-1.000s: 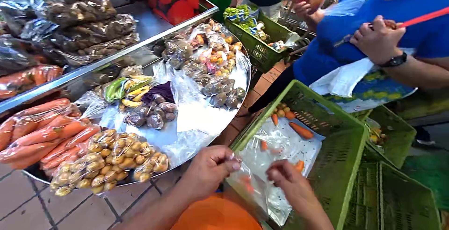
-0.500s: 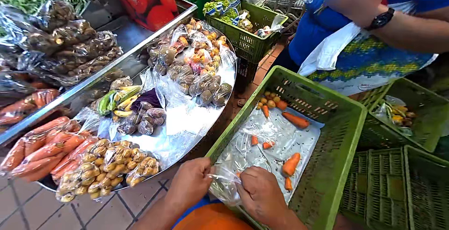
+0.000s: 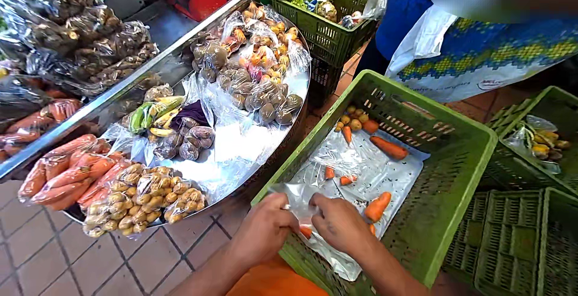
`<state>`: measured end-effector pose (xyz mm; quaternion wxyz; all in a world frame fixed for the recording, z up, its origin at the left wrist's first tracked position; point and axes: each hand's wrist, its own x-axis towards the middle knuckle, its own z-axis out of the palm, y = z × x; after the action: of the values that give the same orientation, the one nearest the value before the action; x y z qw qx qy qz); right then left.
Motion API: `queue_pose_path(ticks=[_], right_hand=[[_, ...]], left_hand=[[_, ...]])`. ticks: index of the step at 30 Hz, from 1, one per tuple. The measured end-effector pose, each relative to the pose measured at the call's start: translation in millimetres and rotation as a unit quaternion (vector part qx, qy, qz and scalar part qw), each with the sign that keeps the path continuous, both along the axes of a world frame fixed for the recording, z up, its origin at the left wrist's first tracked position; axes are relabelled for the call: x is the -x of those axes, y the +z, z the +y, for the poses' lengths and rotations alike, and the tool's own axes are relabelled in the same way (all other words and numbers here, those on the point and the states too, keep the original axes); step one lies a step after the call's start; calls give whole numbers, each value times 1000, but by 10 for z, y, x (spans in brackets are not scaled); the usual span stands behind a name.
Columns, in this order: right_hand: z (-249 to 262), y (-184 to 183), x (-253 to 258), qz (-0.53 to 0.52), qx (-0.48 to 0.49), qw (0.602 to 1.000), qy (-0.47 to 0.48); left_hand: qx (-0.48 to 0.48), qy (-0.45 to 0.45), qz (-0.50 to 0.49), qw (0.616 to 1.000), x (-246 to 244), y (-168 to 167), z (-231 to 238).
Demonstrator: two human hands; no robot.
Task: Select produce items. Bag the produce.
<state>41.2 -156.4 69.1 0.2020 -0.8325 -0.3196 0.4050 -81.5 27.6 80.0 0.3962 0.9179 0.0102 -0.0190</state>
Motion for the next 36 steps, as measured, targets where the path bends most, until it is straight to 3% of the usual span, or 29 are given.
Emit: queue_pose_path(ticks=[2, 5, 7, 10, 12, 15, 17, 19, 21, 23, 25, 27, 32, 36], right_hand=[[-40, -96, 72, 68, -40, 991, 109], [-68, -311, -296, 161, -102, 962, 198], [-100, -528, -894, 169, -115, 977, 61], [-76, -1272, -1766, -23, -65, 967, -246], [-1, -1750, -2075, -82, -10, 951, -298], [268, -2062, -2015, -63, -18, 983, -170], [429, -2010, -1964, 49, -62, 996, -49], [468, -1897, -2073, 148, -99, 982, -61], [381, -1832, -2329, 77, -140, 972, -171], [272, -1845, -2677, -86, -171, 939, -286], [214, -1842, -2953, -235, -137, 902, -334], [249, -1861, -3095, -309, -75, 899, -300], [449, -2159, -3074, -374, 45, 911, -164], [510, -2238, -3073, -389, 58, 903, -175]], left_hand=[[-149, 31, 138, 979, -99, -185, 30], [-186, 68, 197, 960, -119, -404, 70], [-160, 62, 169, 971, -90, -481, 114], [-123, 44, 165, 978, -98, -544, 120], [-161, 29, 194, 967, -120, -575, 53], [-213, 25, 188, 959, -92, -646, -12], [-212, 33, 166, 963, -76, -674, 1], [-213, 29, 175, 961, -90, -659, 2], [-217, 29, 174, 960, -82, -674, -2], [-228, 35, 136, 963, -57, -731, 0], [-236, 39, 111, 965, -34, -764, 2], [-245, 45, 80, 965, -14, -800, 2], [-261, 61, 35, 963, 0, -849, -12], [-265, 68, 17, 962, 9, -880, -5]])
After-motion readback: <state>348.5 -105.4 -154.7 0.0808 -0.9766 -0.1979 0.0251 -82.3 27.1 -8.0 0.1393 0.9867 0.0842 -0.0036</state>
